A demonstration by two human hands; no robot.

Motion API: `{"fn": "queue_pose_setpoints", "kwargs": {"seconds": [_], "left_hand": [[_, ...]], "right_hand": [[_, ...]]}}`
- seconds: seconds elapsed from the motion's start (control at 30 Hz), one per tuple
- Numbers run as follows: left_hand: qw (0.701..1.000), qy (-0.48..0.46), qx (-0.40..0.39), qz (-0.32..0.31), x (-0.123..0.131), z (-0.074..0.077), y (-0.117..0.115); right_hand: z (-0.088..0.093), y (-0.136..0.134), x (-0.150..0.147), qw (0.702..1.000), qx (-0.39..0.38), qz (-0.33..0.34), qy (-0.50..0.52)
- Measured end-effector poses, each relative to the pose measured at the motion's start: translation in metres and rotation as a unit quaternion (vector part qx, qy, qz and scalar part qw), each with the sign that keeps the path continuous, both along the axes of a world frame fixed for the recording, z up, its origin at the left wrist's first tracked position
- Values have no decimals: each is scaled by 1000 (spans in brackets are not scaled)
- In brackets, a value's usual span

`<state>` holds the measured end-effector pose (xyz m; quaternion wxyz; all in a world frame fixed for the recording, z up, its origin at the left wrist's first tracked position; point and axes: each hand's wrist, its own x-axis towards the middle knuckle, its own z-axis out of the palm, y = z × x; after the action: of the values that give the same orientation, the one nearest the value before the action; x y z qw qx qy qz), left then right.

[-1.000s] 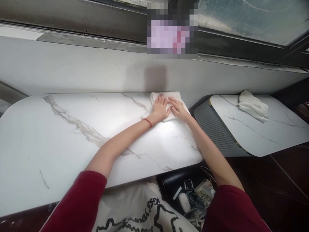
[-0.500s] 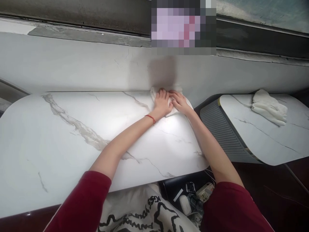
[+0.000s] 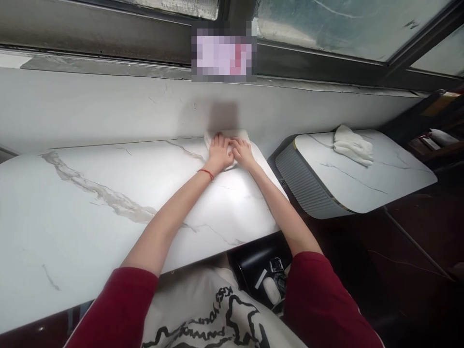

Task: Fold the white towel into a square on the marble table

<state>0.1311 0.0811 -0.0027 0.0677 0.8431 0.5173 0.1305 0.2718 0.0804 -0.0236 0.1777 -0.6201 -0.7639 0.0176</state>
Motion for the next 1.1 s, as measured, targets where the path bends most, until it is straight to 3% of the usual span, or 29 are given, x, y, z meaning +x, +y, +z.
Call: {"fn": "queue_pose_setpoints", "kwargs": {"seconds": [0.1,0.2,0.47,0.6,0.7,0.83,1.1], "left_hand": [[999,14,8,-30,-12,0,-14],[997,32,14,-73,-27,0,-42],[979,26,62,-193,-85,-11,-169],[967,11,65,-245,-112,-11,-208],[964,11,56,-260,-120,-9,-214],[965,11,48,-258,-119,-9,-211],[978,28,40,-203,-118,-11,-207]], "right_hand": [[2,-25,-11,1000,3,-6,-1],[4,-67,-22,1000,13,1,1],[12,-219,-55,992,75,47,-88],[21,-271,-68,995,63,66,-32],[22,-289,-74,996,92,9,6],[15,-292,-80,992,109,-61,7],[10,-269,-78,999,47,10,22]]}}
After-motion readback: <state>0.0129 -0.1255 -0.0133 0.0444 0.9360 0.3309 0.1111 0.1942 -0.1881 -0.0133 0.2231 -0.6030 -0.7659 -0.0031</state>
